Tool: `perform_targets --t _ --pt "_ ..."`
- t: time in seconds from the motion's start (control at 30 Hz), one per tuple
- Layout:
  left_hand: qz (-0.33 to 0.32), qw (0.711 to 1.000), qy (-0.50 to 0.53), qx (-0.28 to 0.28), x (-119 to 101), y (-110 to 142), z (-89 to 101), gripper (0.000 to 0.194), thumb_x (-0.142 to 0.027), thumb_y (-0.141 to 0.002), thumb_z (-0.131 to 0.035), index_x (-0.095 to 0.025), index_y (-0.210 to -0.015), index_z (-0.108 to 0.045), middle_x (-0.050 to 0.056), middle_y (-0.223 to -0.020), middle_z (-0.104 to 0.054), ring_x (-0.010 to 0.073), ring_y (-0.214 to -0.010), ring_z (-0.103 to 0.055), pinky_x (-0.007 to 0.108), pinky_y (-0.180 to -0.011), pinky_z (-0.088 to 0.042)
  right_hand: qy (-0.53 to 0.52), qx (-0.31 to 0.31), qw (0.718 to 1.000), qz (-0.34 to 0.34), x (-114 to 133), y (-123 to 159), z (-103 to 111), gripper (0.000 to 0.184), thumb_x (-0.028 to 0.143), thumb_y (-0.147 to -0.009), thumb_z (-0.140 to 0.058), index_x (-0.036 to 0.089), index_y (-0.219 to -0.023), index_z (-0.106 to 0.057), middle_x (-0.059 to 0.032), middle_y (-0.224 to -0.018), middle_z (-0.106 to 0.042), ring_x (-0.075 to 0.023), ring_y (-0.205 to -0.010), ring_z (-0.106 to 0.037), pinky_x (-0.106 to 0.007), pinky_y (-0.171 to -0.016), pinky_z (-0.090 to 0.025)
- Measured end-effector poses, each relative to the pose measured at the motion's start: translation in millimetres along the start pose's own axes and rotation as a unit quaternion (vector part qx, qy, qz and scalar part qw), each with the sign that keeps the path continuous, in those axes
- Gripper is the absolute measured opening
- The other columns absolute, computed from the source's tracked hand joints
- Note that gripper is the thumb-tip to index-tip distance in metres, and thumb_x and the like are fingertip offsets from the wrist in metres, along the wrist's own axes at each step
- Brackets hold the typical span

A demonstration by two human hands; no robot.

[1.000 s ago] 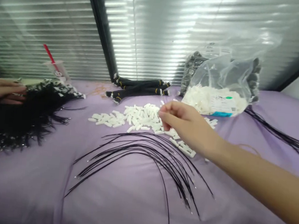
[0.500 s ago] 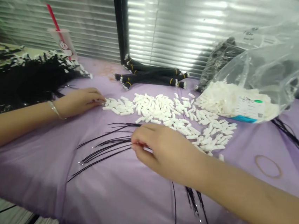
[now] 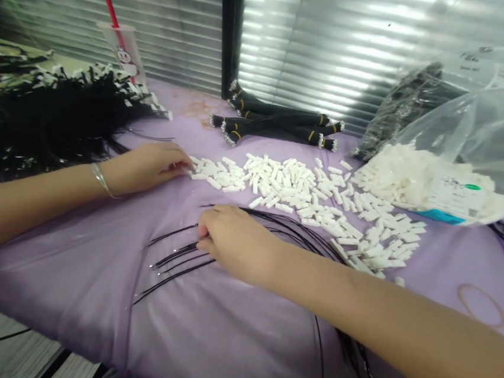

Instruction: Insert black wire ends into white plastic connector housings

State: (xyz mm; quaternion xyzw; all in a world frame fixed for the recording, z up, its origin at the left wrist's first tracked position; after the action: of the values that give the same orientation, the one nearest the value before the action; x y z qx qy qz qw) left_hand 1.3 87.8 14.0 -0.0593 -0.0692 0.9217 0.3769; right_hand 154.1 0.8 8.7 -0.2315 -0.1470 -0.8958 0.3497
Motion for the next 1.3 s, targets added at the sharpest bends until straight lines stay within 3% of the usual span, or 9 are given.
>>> perform_targets --t 0.13,0.2,0.27,0.37,0.4,0.47,0.6,0.83,1.3 --pt "0.038 0.997 0.059 -0.013 -8 2 11.2 0.029 -0.023 -0.087 -0.041 -0.008 -0.101 -0.062 0.012 -0.096 -0.061 0.0218 -0.090 -0.056 0.034 -0.085 -0.042 -0.022 0.005 1.000 0.013 4 4 6 0.008 0.016 -0.084 -0.049 0.016 -0.076 -0.053 -0.0019 -0.084 -0.055 -0.0125 -0.079 -0.049 -0.025 -0.072 -0.037" --pt "0.090 0.976 0.197 -0.017 -20 9 18.8 0.027 -0.023 -0.084 -0.047 -0.011 -0.104 -0.061 0.009 -0.094 -0.061 0.0202 -0.087 -0.056 0.034 -0.084 -0.043 -0.064 -0.022 0.998 -0.008 1 7 9 0.008 0.019 -0.086 -0.046 0.017 -0.080 -0.050 0.0001 -0.080 -0.056 -0.0110 -0.072 -0.049 -0.024 -0.066 -0.037" --pt "0.138 0.886 0.439 0.053 -42 19 14.1 0.021 -0.025 -0.084 -0.051 -0.014 -0.098 -0.062 0.004 -0.089 -0.062 0.0160 -0.083 -0.057 0.029 -0.080 -0.045 -0.152 -0.039 0.987 -0.028 -2 9 8 0.005 0.021 -0.086 -0.045 0.018 -0.084 -0.049 0.0023 -0.075 -0.057 -0.0094 -0.066 -0.049 -0.023 -0.061 -0.037" --pt "0.217 0.686 0.684 0.120 -73 37 -0.1 0.010 -0.022 -0.084 -0.054 -0.017 -0.089 -0.061 0.001 -0.089 -0.060 0.0104 -0.083 -0.057 0.022 -0.079 -0.046 -0.283 -0.063 0.957 -0.028 -7 11 2 0.005 0.018 -0.083 -0.049 0.018 -0.086 -0.053 0.0033 -0.072 -0.056 -0.0073 -0.063 -0.048 -0.020 -0.057 -0.037" --pt "0.239 0.643 0.718 0.121 -78 42 -5.1 0.007 -0.020 -0.084 -0.056 -0.017 -0.087 -0.061 0.000 -0.089 -0.060 0.0091 -0.083 -0.057 0.021 -0.080 -0.047 -0.304 -0.075 0.949 -0.029 -8 12 1 0.006 0.017 -0.082 -0.050 0.017 -0.085 -0.055 0.0034 -0.070 -0.055 -0.0066 -0.062 -0.047 -0.019 -0.056 -0.036" --pt "0.265 0.600 0.746 0.115 -82 48 -13.9 0.005 -0.018 -0.083 -0.057 -0.017 -0.085 -0.062 -0.001 -0.088 -0.058 0.0077 -0.083 -0.057 0.020 -0.083 -0.047 -0.313 -0.096 0.944 -0.033 -11 14 0 0.007 0.018 -0.081 -0.052 0.016 -0.080 -0.059 0.0040 -0.066 -0.052 -0.0053 -0.058 -0.043 -0.017 -0.053 -0.034" --pt "0.261 0.603 0.747 0.100 -77 49 -21.0 0.005 -0.019 -0.082 -0.060 -0.016 -0.085 -0.063 -0.001 -0.085 -0.059 0.0073 -0.081 -0.059 0.019 -0.081 -0.049 -0.286 -0.126 0.948 -0.060 -13 17 3 0.015 0.022 -0.082 -0.053 0.015 -0.070 -0.058 0.0056 -0.056 -0.046 -0.0036 -0.051 -0.036 -0.016 -0.046 -0.029" --pt "0.265 0.627 0.727 0.090 -75 44 -13.5 0.004 -0.018 -0.083 -0.060 -0.015 -0.083 -0.063 -0.001 -0.078 -0.063 0.0054 -0.074 -0.060 0.012 -0.071 -0.049 -0.228 -0.132 0.959 -0.108 -17 17 4 0.015 0.018 -0.079 -0.052 0.016 -0.064 -0.055 0.0066 -0.052 -0.044 -0.0029 -0.048 -0.036 -0.014 -0.043 -0.027" --pt "0.295 0.631 0.712 0.091 -72 45 -16.8 0.004 -0.020 -0.079 -0.065 -0.016 -0.079 -0.063 -0.001 -0.080 -0.063 0.0091 -0.076 -0.062 0.020 -0.075 -0.050 -0.228 -0.112 0.957 -0.142 -16 18 4 0.014 0.017 -0.075 -0.051 0.017 -0.061 -0.053 0.0053 -0.049 -0.040 -0.0048 -0.044 -0.034 -0.017 -0.039 -0.024"
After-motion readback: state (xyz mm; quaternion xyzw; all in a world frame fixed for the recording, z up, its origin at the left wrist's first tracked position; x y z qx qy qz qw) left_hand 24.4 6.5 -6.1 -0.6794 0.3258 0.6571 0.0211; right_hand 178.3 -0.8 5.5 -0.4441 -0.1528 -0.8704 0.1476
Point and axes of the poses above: each hand's wrist, its own y-axis away from the middle knuckle, its own z-axis out of the back of the hand, x = y × z, the point moved 5 cm from there along -y, towards the middle knuckle
